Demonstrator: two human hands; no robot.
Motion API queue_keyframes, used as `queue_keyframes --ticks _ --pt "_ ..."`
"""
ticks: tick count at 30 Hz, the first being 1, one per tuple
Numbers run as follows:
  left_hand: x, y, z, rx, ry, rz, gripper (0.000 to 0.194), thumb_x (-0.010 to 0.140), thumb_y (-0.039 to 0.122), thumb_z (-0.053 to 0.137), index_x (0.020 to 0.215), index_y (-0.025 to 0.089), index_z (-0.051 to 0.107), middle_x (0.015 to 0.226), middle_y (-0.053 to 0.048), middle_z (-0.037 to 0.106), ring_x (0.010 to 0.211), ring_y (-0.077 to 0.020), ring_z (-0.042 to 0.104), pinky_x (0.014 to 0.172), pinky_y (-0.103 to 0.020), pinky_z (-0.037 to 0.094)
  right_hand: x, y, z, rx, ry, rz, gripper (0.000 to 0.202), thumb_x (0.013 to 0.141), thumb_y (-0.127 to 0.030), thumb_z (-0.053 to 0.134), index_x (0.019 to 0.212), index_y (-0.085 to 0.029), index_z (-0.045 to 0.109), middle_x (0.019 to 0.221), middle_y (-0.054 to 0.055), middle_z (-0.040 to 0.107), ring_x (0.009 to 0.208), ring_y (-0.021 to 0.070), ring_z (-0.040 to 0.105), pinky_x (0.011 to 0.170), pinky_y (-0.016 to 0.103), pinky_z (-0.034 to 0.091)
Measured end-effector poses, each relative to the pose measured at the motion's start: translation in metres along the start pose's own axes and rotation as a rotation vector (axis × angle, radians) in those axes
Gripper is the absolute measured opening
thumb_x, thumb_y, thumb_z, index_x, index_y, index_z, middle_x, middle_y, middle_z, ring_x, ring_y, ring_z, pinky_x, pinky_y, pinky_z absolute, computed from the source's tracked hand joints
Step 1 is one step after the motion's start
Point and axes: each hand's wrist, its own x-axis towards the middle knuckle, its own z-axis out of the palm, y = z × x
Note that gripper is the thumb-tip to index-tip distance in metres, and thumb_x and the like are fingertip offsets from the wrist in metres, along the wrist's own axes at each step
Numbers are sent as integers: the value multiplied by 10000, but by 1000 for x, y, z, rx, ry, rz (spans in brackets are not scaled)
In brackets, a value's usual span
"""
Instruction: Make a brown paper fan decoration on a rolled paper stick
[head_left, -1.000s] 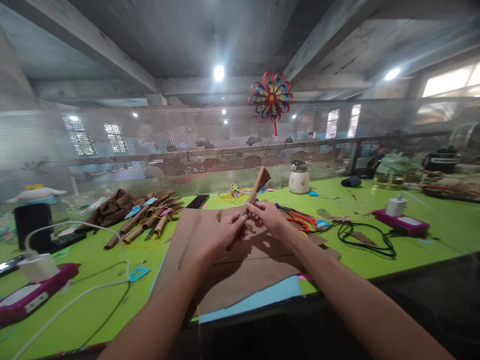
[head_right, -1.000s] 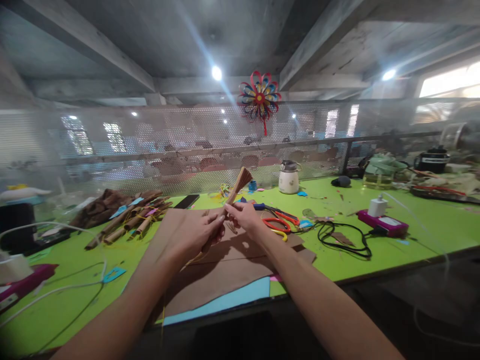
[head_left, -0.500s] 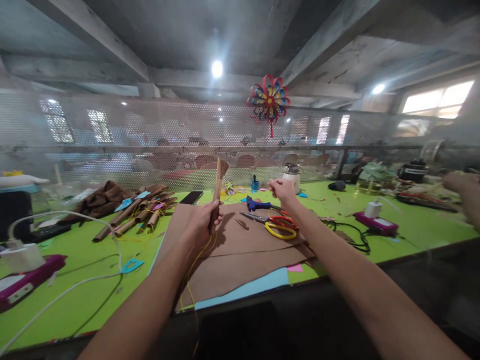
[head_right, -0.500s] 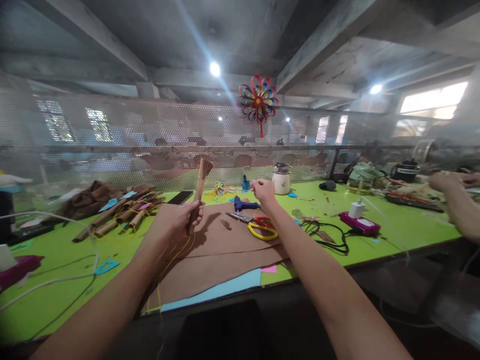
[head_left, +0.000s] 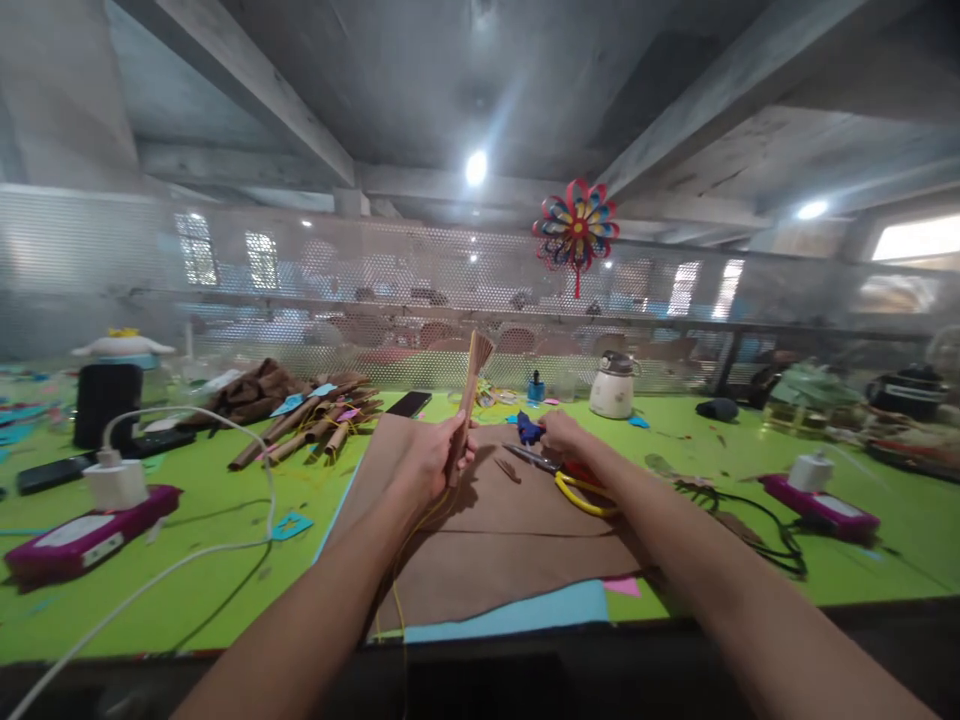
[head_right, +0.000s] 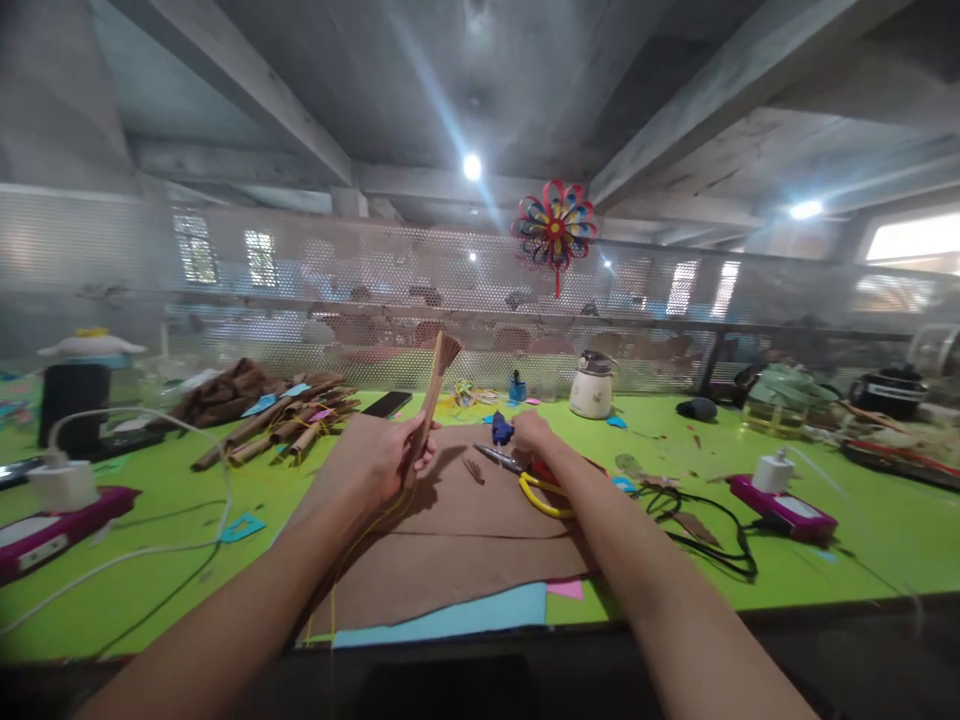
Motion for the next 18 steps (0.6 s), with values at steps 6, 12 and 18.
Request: queue_keyframes --ticks 6,12,18 --pt "3 -3 -2 36 -4 8 334 861 498 525 814 176 597 568 -8 553 447 -102 483 424 -212 336 2 -18 10 -156 8 -51 325 671 -151 681 995 -125 688 1174 193 597 1150 328 496 914 415 420" --pt "2 -2 0 5 -1 -1 349 885 479 471 860 154 597 571 -1 564 411 -87 462 400 -194 336 0 -5 -34 -174 197 -12 308 767 -200 616 1063 -117 628 1203 193 544 1167 313 430 916 408 399" --pt "-1 1 1 -37 6 -24 317 852 468 527 836 160 599 561 1 554 436 -88 474 407 -185 345 -6 26 -80 459 545 243 207 735 -196 583 905 -102 655 1011 193 628 1035 327 549 838 406 437"
